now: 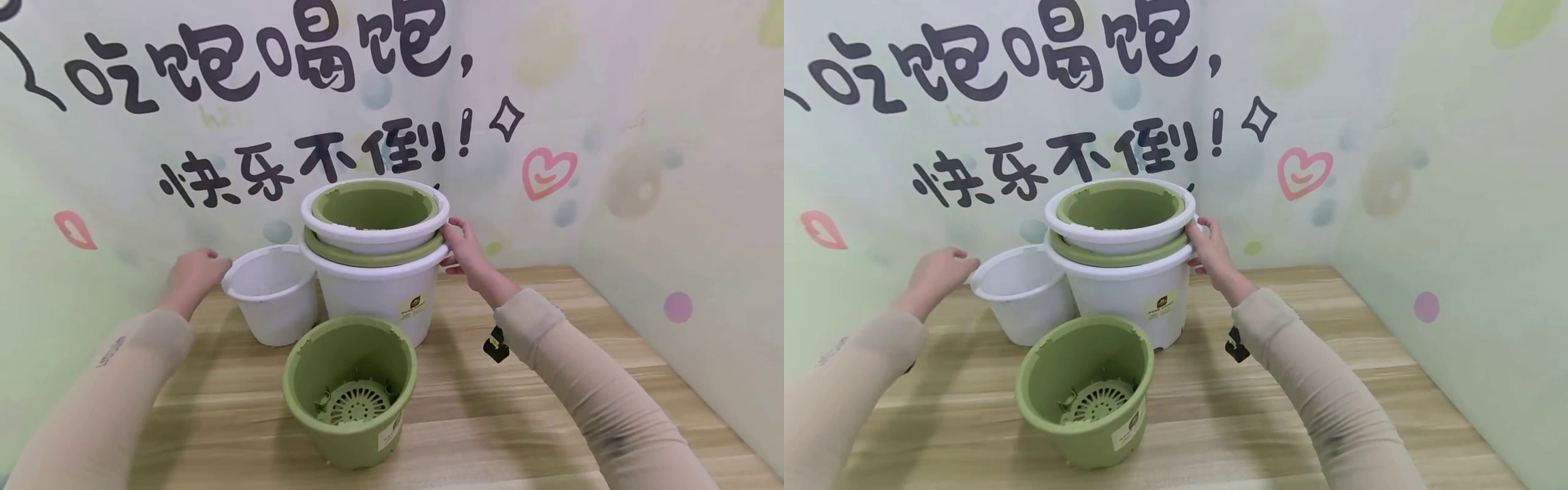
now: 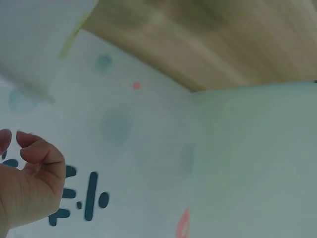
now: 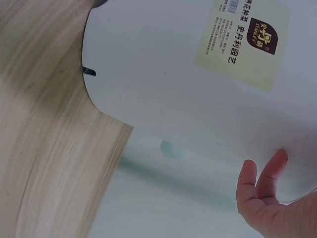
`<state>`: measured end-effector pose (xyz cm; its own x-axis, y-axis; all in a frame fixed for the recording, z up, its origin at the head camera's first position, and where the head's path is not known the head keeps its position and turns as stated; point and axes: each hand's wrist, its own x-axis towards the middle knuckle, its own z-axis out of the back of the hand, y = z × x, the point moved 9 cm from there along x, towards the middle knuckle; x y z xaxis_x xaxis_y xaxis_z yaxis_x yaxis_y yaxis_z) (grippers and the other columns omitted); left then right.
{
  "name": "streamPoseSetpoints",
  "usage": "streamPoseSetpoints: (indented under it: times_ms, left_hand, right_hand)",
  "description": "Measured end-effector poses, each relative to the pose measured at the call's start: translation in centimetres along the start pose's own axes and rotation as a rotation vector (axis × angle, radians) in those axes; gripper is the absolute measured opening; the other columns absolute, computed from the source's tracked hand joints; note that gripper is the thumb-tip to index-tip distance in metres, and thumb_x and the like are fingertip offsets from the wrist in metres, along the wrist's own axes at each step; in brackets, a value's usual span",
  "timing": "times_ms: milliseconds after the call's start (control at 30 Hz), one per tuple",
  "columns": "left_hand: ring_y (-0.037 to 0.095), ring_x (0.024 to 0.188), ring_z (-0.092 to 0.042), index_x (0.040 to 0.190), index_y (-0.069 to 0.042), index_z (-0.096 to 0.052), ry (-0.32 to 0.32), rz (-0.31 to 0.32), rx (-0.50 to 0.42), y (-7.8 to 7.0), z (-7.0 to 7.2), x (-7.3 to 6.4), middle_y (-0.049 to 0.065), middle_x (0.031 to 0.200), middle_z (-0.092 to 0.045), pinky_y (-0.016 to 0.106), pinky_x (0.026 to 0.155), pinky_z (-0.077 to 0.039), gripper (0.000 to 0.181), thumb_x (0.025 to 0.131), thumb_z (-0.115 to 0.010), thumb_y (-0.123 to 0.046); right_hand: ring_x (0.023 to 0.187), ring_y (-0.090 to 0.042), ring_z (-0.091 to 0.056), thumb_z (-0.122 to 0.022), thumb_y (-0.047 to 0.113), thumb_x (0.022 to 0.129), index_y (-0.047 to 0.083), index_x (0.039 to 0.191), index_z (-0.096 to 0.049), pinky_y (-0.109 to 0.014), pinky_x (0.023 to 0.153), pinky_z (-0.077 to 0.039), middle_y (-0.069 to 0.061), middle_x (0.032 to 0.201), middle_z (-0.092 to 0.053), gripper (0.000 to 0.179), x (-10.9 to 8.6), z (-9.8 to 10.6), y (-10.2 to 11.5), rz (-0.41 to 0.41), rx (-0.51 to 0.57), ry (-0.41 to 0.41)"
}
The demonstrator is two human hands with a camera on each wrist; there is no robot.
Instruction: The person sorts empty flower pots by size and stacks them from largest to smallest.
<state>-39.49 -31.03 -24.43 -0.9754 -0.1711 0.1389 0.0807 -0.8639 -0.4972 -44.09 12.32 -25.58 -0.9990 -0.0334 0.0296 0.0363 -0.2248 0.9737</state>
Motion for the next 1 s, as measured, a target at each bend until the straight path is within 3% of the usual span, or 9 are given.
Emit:
streamPoseSetpoints:
  times_ms: [133,200,267,367,433,600,767,867,1000]
  left_hand:
    - [0.047,0.106,-0.044,0.127,0.014,-0.038,0.019,0.013,-0.005,2.2,-1.6,-0.6,0.036,0.125,-0.042,0.055,0.086,-0.041,0.059,0.089,-0.036,-0.031]
    - [0.048,0.110,-0.043,0.128,0.014,-0.036,0.019,0.008,-0.021,2.7,-2.3,-0.9,0.034,0.130,-0.040,0.055,0.087,-0.040,0.060,0.090,-0.035,-0.032]
    - [0.045,0.102,-0.051,0.129,0.016,-0.034,0.014,0.005,-0.051,2.9,-2.9,-1.3,0.034,0.130,-0.040,0.051,0.081,-0.044,0.062,0.091,-0.035,-0.032]
    - [0.032,0.075,-0.062,0.132,0.019,-0.026,0.008,0.008,-0.140,2.9,-3.7,-1.6,0.035,0.119,-0.050,0.039,0.066,-0.051,0.063,0.091,-0.036,-0.029]
    - [0.018,0.056,-0.060,0.132,0.019,-0.024,-0.003,0.018,-0.222,2.7,-4.1,-1.7,0.034,0.103,-0.057,0.031,0.053,-0.051,0.062,0.090,-0.038,-0.024]
    - [0.010,0.046,-0.057,0.124,0.018,-0.034,-0.008,0.042,-0.357,2.0,-4.7,-1.9,0.020,0.073,-0.064,0.027,0.048,-0.053,0.051,0.085,-0.041,-0.013]
    - [0.007,0.044,-0.057,0.115,0.018,-0.041,0.072,0.147,-0.411,2.1,-5.4,-2.1,0.000,0.060,-0.064,0.021,0.044,-0.046,0.045,0.085,-0.036,-0.015]
    - [0.005,0.046,-0.058,0.116,0.021,-0.040,0.143,0.212,-0.462,2.2,-5.9,-2.3,-0.003,0.057,-0.063,0.019,0.042,-0.041,0.049,0.085,-0.033,-0.016]
    - [0.004,0.045,-0.058,0.119,0.026,-0.034,0.196,0.243,-0.515,2.0,-6.1,-2.4,-0.003,0.054,-0.061,0.017,0.042,-0.040,0.052,0.085,-0.030,-0.013]
  right_hand:
    - [0.064,-0.018,-0.055,-0.039,0.045,0.091,0.021,0.142,-0.020,-0.038,0.070,-0.049,-0.007,0.093,-0.050,0.060,0.0,0.0,0.0,0.001,0.001,-0.001]
    - [0.065,-0.018,-0.055,-0.039,0.045,0.091,0.021,0.142,-0.020,-0.041,0.073,-0.049,-0.007,0.094,-0.050,0.060,0.0,0.0,-0.1,-0.001,0.005,-0.002]
    - [0.066,-0.019,-0.055,-0.039,0.045,0.091,0.021,0.142,-0.020,-0.043,0.076,-0.048,-0.007,0.094,-0.050,0.060,0.0,0.0,-0.1,-0.003,0.006,-0.002]
    - [0.066,-0.018,-0.054,-0.039,0.045,0.091,0.020,0.142,-0.020,-0.045,0.079,-0.048,-0.007,0.094,-0.049,0.060,0.1,0.0,-0.1,-0.003,0.010,-0.003]
    - [0.066,-0.018,-0.054,-0.039,0.045,0.090,0.020,0.142,-0.020,-0.044,0.078,-0.047,-0.007,0.094,-0.049,0.060,0.2,0.0,-0.2,-0.002,0.009,0.000]
    - [0.067,-0.019,-0.054,-0.039,0.046,0.090,0.020,0.142,-0.020,-0.045,0.078,-0.047,-0.008,0.095,-0.049,0.060,0.0,0.0,-0.1,-0.001,0.012,0.002]
    - [0.066,-0.019,-0.055,-0.039,0.045,0.090,0.021,0.141,-0.021,-0.043,0.075,-0.048,-0.008,0.096,-0.050,0.059,-0.1,-0.1,0.0,0.008,0.014,0.002]
    - [0.065,-0.018,-0.055,-0.039,0.045,0.090,0.020,0.141,-0.021,-0.040,0.072,-0.048,-0.007,0.096,-0.050,0.059,-0.1,-0.1,0.0,0.012,0.012,0.004]
    - [0.065,-0.017,-0.055,-0.039,0.045,0.090,0.020,0.141,-0.021,-0.037,0.070,-0.048,-0.007,0.097,-0.050,0.060,0.0,-0.1,0.0,0.009,0.005,0.007]
